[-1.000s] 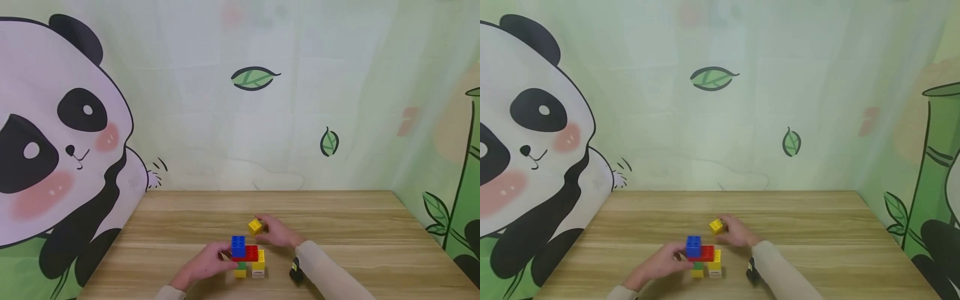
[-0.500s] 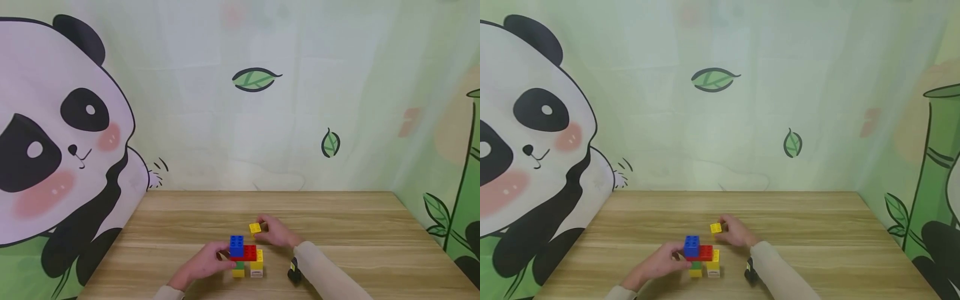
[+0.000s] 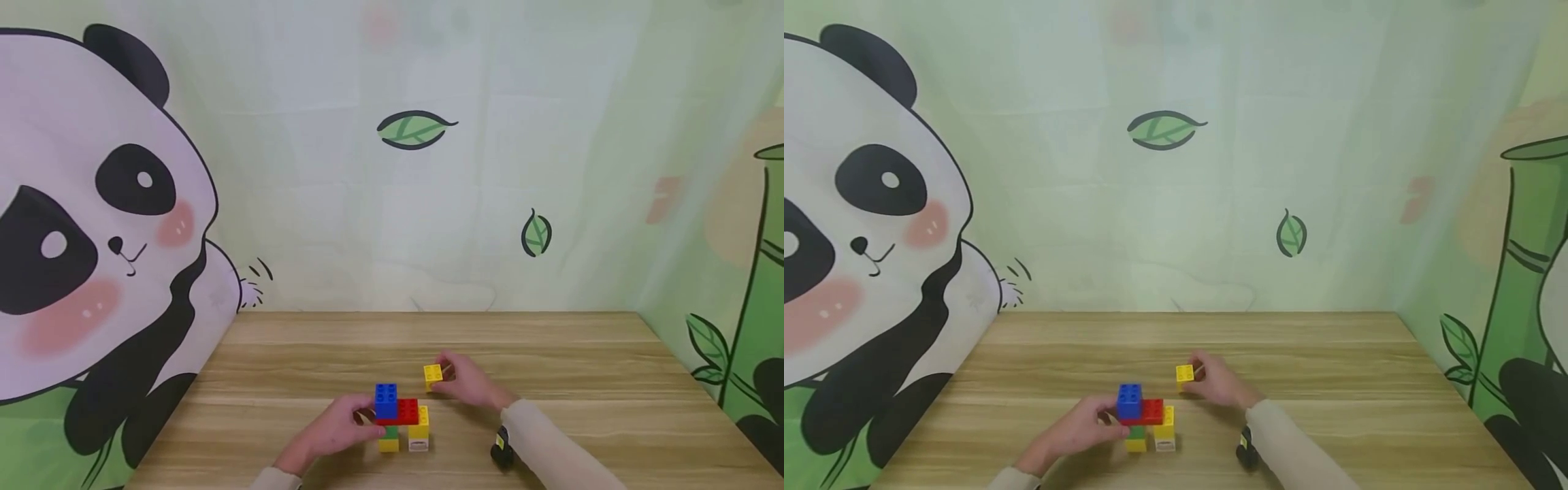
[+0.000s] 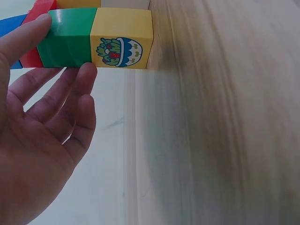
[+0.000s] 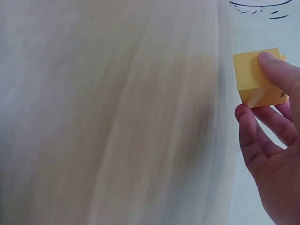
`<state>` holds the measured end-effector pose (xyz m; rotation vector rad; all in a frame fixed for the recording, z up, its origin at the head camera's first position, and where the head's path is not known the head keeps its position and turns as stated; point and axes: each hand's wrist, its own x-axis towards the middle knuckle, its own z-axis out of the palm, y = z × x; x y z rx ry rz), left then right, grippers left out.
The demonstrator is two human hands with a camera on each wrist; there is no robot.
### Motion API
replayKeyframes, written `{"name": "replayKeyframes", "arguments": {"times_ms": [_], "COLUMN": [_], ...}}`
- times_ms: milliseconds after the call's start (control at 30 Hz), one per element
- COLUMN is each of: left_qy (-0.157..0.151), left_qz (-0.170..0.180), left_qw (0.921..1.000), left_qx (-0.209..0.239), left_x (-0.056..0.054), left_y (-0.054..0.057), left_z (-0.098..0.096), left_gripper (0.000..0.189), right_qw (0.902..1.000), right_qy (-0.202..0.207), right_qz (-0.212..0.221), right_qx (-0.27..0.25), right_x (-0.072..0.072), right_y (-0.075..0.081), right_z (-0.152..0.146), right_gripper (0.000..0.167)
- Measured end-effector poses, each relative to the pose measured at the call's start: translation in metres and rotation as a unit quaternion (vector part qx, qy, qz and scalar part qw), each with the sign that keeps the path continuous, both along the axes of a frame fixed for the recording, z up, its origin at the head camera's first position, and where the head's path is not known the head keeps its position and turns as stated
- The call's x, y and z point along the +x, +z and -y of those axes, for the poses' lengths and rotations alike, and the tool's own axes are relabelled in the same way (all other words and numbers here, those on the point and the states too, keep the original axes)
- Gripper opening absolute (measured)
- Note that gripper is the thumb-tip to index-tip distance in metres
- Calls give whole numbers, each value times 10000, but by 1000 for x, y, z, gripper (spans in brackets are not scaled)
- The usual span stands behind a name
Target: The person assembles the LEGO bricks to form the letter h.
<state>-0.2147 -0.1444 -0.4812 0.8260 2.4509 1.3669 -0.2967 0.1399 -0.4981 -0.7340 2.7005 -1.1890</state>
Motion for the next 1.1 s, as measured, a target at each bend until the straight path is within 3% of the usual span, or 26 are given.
{"name": "replayKeyframes", "arguments": {"times_ms": [333,633,867,1100], "left_qy": [153,304,287,320], "left_qz": [-17,65,-3,44], "left_qw": [9999,9995,9995,9995], "left_qx": [-49,2,90,51], "left_x": [-3,-6,-8,-10], "left_y": [-2,1,1,3], "left_z": [-6,-18,-28,-36], "left_gripper": [19,27,24,25], "right_qw": [9998,9975,9965,9954], "right_qy": [-34,119,166,265], "right_qz": [-119,-675,-789,-723], "right_qx": [-156,-183,-200,-574], "right_x": [17,32,42,53], "right_y": [18,44,60,73], "right_z": [-23,-36,-37,-32], "right_gripper": [37,39,41,42]}}
